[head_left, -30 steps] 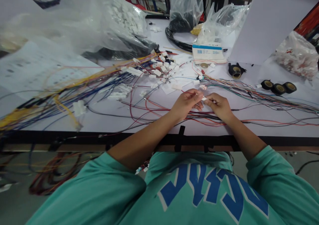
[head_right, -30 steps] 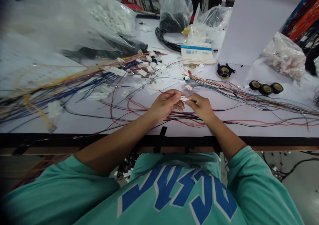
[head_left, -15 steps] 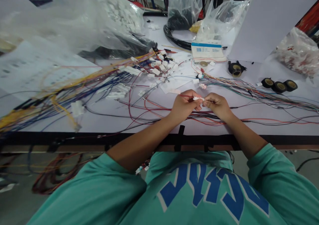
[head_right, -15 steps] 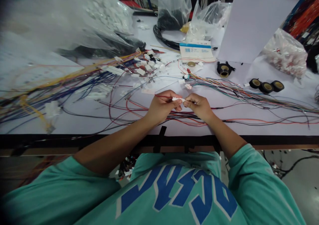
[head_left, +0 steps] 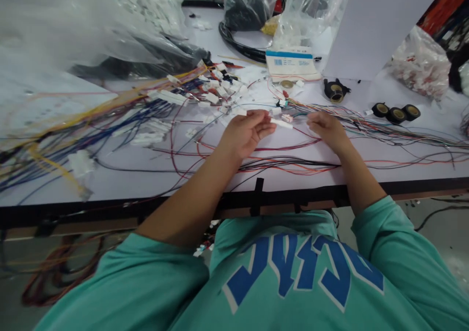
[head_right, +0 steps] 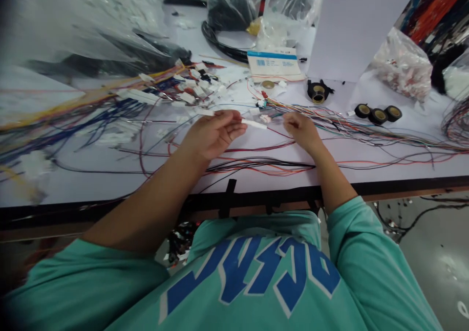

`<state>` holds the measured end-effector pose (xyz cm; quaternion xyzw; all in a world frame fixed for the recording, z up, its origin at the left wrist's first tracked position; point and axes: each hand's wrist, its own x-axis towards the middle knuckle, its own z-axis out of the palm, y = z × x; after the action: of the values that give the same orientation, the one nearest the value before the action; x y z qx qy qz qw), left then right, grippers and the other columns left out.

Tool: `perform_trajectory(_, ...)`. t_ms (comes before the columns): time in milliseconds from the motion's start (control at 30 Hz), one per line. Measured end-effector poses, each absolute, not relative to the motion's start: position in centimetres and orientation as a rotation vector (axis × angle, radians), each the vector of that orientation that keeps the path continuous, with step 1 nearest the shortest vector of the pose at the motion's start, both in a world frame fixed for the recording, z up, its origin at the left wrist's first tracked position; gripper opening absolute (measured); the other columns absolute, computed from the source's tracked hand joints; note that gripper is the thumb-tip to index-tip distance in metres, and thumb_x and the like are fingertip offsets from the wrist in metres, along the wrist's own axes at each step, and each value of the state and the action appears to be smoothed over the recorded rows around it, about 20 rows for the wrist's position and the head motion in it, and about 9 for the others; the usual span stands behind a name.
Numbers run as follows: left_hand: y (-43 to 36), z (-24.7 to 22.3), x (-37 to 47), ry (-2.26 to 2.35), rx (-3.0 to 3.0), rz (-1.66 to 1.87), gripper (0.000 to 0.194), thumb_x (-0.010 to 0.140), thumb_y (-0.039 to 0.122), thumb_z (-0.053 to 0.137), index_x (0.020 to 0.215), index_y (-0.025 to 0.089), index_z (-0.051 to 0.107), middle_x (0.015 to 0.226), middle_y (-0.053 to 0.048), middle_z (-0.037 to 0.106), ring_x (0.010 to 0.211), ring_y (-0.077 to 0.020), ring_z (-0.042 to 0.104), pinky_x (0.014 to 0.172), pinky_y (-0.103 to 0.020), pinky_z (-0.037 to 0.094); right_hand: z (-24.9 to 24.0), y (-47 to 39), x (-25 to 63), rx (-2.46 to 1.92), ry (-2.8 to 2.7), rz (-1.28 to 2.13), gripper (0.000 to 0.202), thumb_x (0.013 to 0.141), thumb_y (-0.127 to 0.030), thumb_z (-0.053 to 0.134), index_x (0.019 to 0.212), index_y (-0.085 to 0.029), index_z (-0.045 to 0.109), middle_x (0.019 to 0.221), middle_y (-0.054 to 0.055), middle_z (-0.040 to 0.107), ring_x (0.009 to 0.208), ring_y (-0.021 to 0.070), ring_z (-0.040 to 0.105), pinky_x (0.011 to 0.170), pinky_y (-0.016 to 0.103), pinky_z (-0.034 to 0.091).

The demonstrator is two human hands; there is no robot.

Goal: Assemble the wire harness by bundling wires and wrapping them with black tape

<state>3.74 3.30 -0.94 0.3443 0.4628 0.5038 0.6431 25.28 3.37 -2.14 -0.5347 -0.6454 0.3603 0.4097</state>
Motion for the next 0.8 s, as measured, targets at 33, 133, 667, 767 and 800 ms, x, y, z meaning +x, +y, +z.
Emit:
perform_trajectory(33, 3.5, -1.2, 3.7, 1.061, 0.762, 1.146, 0.008, 0.073, 0.020, 0.061, 0.071, 0.013, 0.057, 0.065, 0.000, 0.061, 0.065, -0.0097, 0.064, 0.069, -0.023, 0.055, -2.0, 3.6, 25.9, -1.390, -1.596, 0.878, 0.016, 0.071, -0.028, 0.062, 0.081, -0.018, 0.058, 0.068, -0.002, 0.060, 0.061, 0.0077, 0.054, 0.058, 0.021, 0.044)
perform_trajectory(133, 4.1, -1.8, 3.5, 1.067, 0.702, 1.149, 0.006, 0.072, 0.016, 0.060, 0.067, 0.014, 0.057, 0.061, 0.000, 0.060, 0.065, -0.0101, 0.064, 0.070, -0.022, 0.055, -1.1, 3.9, 27.7, -1.472, -1.525, 0.852, 0.011, 0.073, -0.026, 0.060, 0.076, -0.016, 0.054, 0.061, -0.003, 0.057, 0.052, 0.0053, 0.050, 0.051, 0.018, 0.041)
perform_trajectory(667, 3.1, 1.1, 3.8, 1.013, 0.542, 1.135, 0.028, 0.085, 0.009, 0.046, 0.059, 0.016, 0.056, 0.054, 0.004, 0.060, 0.059, -0.0047, 0.059, 0.062, -0.013, 0.053, -0.8, -7.4, 33.8, -1.922, -1.869, 0.388, 0.014, 0.074, -0.016, 0.053, 0.077, -0.017, 0.066, 0.077, 0.004, 0.067, 0.071, 0.0148, 0.059, 0.068, 0.029, 0.046)
perform_trajectory(767, 2.6, 1.7, 4.2, 1.032, 0.508, 1.118, 0.034, 0.087, 0.008, 0.041, 0.057, 0.016, 0.054, 0.049, 0.005, 0.058, 0.052, -0.0027, 0.055, 0.058, -0.010, 0.051, -1.9, -8.0, 34.5, -1.974, -2.085, 0.161, 0.024, 0.077, -0.011, 0.046, 0.082, -0.017, 0.069, 0.090, 0.008, 0.068, 0.087, 0.0194, 0.060, 0.081, 0.033, 0.044)
perform_trajectory(800, 2.6, 1.7, 4.4, 1.037, 0.506, 1.109, 0.034, 0.087, 0.007, 0.041, 0.057, 0.016, 0.054, 0.048, 0.005, 0.058, 0.052, -0.0026, 0.055, 0.058, -0.010, 0.051, -2.0, -8.0, 34.6, -1.987, -2.149, 0.106, 0.025, 0.078, -0.011, 0.046, 0.085, -0.018, 0.069, 0.093, 0.009, 0.068, 0.090, 0.0203, 0.059, 0.083, 0.034, 0.043)
